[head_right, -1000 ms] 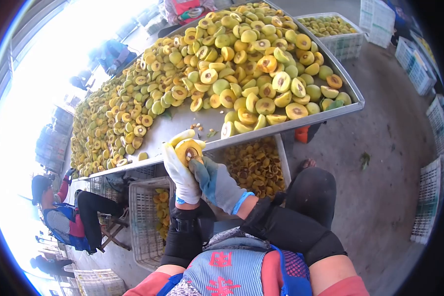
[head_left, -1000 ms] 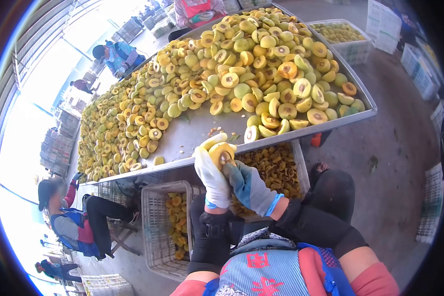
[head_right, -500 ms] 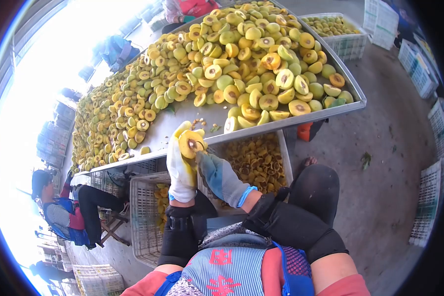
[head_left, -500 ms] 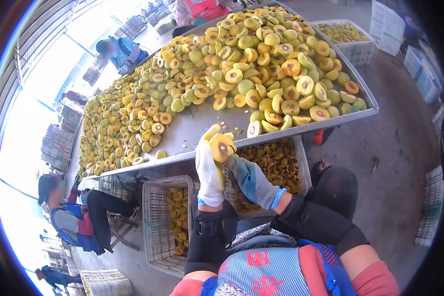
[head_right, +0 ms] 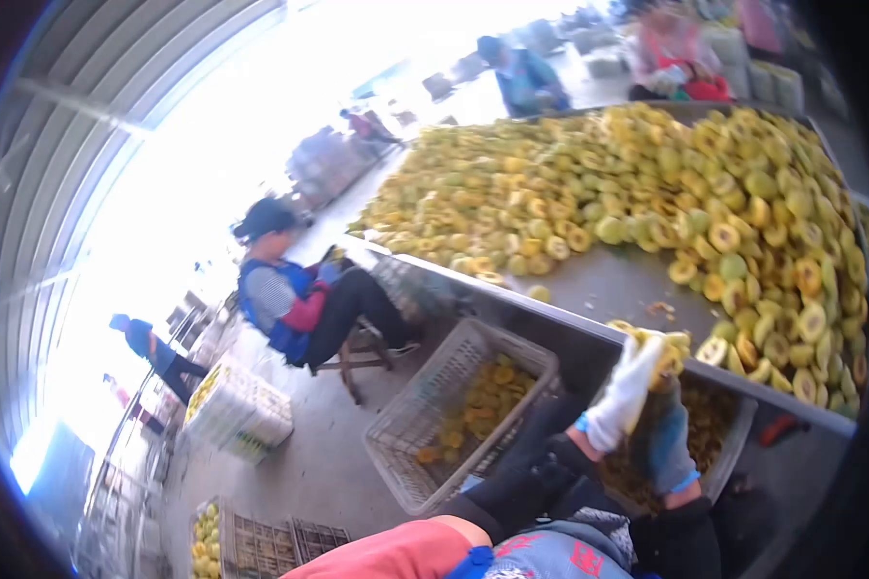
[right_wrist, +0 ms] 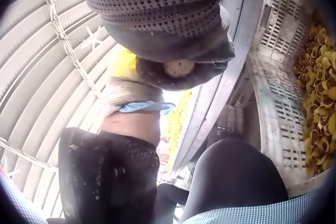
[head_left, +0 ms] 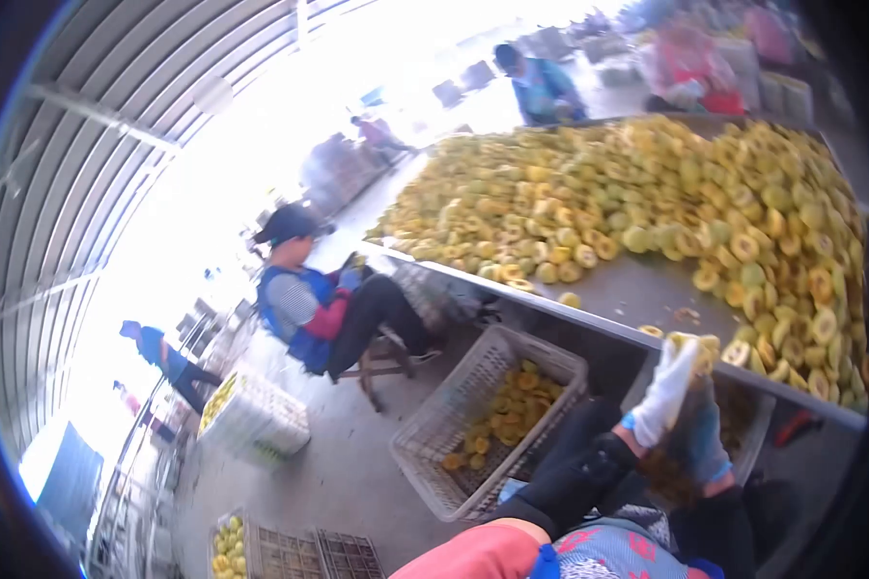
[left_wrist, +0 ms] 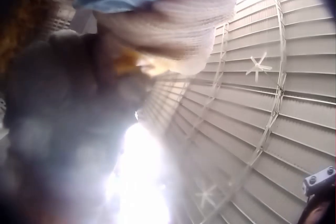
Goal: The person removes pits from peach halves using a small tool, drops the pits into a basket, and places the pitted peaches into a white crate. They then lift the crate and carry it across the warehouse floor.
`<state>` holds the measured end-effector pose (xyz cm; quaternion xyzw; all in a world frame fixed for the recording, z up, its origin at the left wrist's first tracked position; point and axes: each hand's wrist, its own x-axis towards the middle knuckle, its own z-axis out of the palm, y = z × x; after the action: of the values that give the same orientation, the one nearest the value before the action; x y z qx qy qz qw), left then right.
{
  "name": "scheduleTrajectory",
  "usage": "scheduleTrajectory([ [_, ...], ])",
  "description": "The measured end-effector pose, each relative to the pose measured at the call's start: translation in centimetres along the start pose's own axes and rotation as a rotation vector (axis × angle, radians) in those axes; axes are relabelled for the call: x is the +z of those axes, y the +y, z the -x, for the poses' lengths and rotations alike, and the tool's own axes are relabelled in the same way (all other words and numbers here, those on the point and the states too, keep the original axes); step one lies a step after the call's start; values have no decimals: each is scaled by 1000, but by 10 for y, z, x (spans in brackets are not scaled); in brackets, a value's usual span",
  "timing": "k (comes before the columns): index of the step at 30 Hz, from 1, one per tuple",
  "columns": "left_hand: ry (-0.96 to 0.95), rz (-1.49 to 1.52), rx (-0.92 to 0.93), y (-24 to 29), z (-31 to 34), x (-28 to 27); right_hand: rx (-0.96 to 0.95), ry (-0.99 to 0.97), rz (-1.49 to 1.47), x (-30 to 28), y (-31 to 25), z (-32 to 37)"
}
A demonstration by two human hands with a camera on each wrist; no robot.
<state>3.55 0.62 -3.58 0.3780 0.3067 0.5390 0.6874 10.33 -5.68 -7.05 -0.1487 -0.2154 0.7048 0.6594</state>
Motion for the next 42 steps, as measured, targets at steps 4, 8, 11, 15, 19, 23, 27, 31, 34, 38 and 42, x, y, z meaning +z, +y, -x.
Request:
scheduleTrajectory([
  [4,-149,-65,93,6,10,-8,176,-99,-100,25,-8,13],
  [8,-409,218,-45,22,8,-29,193,-114,223,29,-11,21],
  [11,-461,106,-136,44,2,-34,189,-117,556,29,-20,21],
  [15,-212,-214,-97,51,14,1,-93,42,656,67,0,29],
  [19,-342,-157,-63,49,18,0,674,-276,-244,-14,-24,34],
  [23,-366,13,-170,59,27,0,339,-387,282,-6,-28,44],
  [27,-240,151,-227,55,35,-1,-479,-367,1429,0,-17,38],
  [31,-192,316,-282,45,32,-14,-85,-290,1394,9,-21,39],
  [34,-144,560,-153,42,13,-50,63,-173,1033,-81,33,37],
  [38,237,283,-53,102,21,-90,35,-171,1321,-31,10,30],
  [42,660,-922,170,115,20,-244,229,143,1971,-27,-23,43],
])
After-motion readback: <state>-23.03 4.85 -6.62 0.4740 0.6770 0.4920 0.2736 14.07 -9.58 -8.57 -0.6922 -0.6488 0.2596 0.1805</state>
